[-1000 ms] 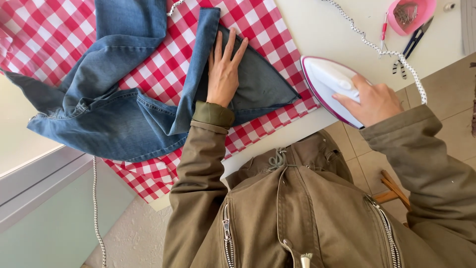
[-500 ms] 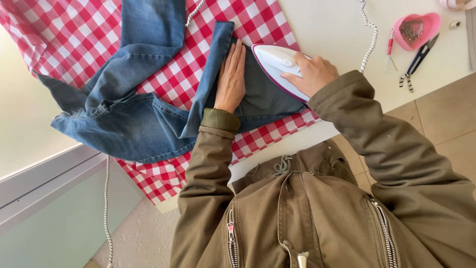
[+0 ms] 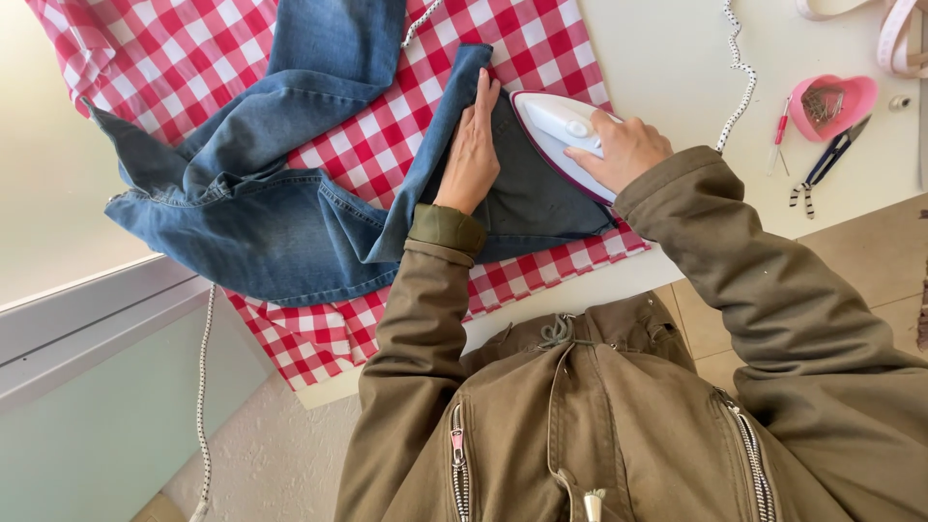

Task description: The person irons a pair of blue jeans laid on a red-and-white checkered cloth on a white table. They use a white and pink iron, moving it back and forth over the denim while holding the fabric with the other hand. The person adjusts the jeans and the cloth during the process.

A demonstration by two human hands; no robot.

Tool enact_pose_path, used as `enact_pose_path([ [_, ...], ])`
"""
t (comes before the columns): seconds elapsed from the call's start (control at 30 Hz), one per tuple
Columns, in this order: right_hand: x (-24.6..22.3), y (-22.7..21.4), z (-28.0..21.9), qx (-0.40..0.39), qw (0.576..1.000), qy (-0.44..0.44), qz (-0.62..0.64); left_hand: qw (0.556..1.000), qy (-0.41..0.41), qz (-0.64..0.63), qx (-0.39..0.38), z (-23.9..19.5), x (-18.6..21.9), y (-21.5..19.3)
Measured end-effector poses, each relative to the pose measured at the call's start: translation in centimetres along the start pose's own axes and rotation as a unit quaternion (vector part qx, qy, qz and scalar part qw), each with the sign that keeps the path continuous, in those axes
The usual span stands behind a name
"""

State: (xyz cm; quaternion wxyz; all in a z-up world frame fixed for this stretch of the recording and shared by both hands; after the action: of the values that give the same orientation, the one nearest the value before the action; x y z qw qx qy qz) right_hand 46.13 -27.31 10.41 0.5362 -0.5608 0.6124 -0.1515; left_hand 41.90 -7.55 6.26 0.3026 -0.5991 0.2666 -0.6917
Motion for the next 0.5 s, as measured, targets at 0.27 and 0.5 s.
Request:
enact_pose_path([
  [0.27, 0.2, 0.1, 0.2, -0.010, 1.000, 0.012, 0.008, 0.998, -0.018, 0.051, 0.039, 1.0, -0.8, -0.7],
  [0.5, -0.1, -0.2, 0.0, -0.001, 1.000, 0.003, -0.005, 0.974, -0.025, 0.224, 0.009, 1.4, -2.8, 1.1],
])
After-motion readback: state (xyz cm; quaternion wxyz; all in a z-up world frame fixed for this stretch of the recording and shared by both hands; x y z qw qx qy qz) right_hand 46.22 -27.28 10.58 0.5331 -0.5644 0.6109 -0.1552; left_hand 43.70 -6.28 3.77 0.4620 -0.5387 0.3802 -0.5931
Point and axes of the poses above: each hand's wrist, its own z-axis towards the middle knuckle, its own y-axis out of the palm, x = y × z, the point moved 9 cm from there along z, towards the middle knuckle, and after that the axes turned 11 degrees about z, right-handed, at the moved point
